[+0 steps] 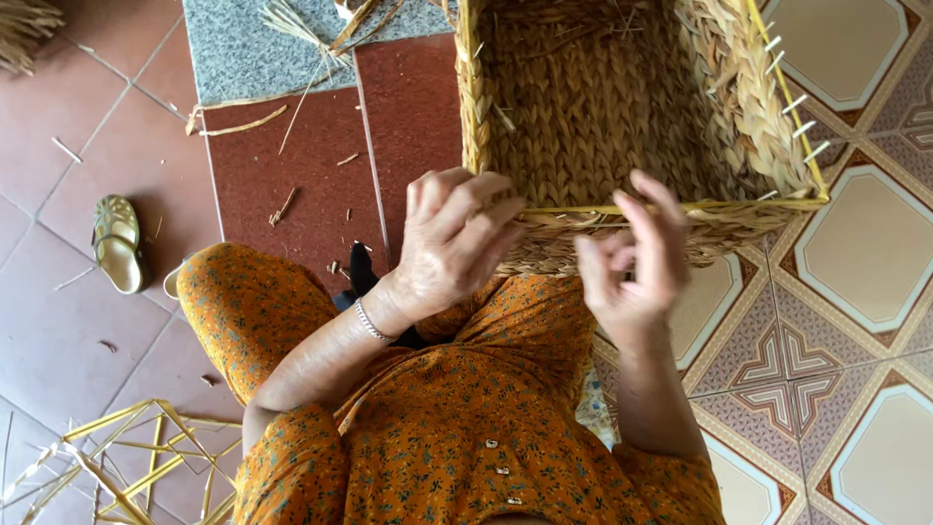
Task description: The person weaves a rectangular basket using dried palm leaves, interlacing strips along the rim to reinforce the edge. The person sits on the floor and works by hand, occasionally adjusting the basket's position.
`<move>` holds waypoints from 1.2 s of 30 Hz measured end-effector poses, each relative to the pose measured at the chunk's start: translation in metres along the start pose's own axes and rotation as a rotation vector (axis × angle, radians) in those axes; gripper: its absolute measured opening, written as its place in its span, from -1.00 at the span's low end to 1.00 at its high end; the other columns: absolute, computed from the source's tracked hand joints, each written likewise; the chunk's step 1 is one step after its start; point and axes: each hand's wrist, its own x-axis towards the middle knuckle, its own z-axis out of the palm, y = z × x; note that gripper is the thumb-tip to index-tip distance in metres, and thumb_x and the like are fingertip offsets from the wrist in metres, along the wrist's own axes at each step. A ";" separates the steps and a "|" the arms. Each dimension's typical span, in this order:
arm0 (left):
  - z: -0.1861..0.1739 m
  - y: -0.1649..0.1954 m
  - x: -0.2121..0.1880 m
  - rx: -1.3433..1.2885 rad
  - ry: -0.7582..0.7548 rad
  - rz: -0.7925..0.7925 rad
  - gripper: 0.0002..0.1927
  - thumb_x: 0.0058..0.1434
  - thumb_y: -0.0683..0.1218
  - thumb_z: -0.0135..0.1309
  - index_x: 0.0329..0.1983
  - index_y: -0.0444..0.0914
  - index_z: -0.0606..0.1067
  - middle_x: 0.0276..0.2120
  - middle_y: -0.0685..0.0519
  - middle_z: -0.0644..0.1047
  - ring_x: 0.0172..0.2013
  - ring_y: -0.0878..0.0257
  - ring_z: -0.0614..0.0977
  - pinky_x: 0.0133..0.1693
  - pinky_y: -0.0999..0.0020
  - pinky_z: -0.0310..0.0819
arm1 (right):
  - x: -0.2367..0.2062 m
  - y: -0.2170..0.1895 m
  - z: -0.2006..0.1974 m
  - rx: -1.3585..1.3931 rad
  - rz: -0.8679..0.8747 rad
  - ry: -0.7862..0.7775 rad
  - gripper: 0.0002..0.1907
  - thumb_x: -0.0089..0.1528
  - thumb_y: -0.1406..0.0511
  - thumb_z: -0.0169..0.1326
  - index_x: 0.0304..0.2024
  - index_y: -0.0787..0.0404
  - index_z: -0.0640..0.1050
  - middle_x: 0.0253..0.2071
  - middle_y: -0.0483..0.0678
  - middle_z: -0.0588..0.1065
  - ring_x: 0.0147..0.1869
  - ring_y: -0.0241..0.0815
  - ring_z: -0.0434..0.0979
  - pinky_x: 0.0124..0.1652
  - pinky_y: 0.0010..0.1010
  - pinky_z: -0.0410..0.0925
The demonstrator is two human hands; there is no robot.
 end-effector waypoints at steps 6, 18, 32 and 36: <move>0.009 0.004 0.020 0.109 -0.177 0.270 -0.53 0.22 -0.03 0.18 0.20 -0.24 0.54 0.14 -0.01 0.45 0.17 0.06 0.44 0.19 -0.02 0.26 | 0.022 -0.022 0.007 -0.029 0.096 -0.093 -0.56 0.34 0.46 0.22 0.27 0.28 0.47 0.19 0.02 0.45 -0.28 -0.33 0.56 -0.46 -0.66 0.43; -0.003 0.002 0.007 0.209 -0.258 0.303 -0.61 0.20 -0.05 0.16 0.06 -0.31 0.57 0.09 -0.05 0.48 0.17 0.06 0.45 0.20 -0.09 0.33 | 0.027 -0.027 0.006 -0.045 0.221 -0.121 -0.68 0.15 0.45 0.37 -0.09 0.26 0.57 -0.12 -0.11 0.47 -0.48 -0.47 0.27 -0.50 -0.60 0.19; -0.008 0.006 -0.002 0.068 -0.271 0.254 -0.47 0.17 -0.10 0.18 0.21 -0.37 0.52 0.19 -0.12 0.45 0.15 0.04 0.47 0.20 0.02 0.38 | 0.033 -0.028 0.009 -0.075 0.194 -0.167 -0.70 0.09 0.45 0.29 -0.22 0.23 0.44 -0.17 -0.05 0.44 -0.08 -0.08 0.44 -0.06 -0.22 0.34; -0.012 -0.006 -0.008 -0.108 -0.095 0.023 -0.53 0.25 -0.22 0.27 0.23 -0.30 0.48 0.16 -0.03 0.50 0.10 0.12 0.50 0.14 0.11 0.34 | 0.030 -0.025 0.013 -0.096 0.207 -0.177 -0.69 0.07 0.41 0.28 -0.23 0.22 0.42 -0.17 -0.03 0.43 -0.02 -0.04 0.38 0.02 -0.16 0.27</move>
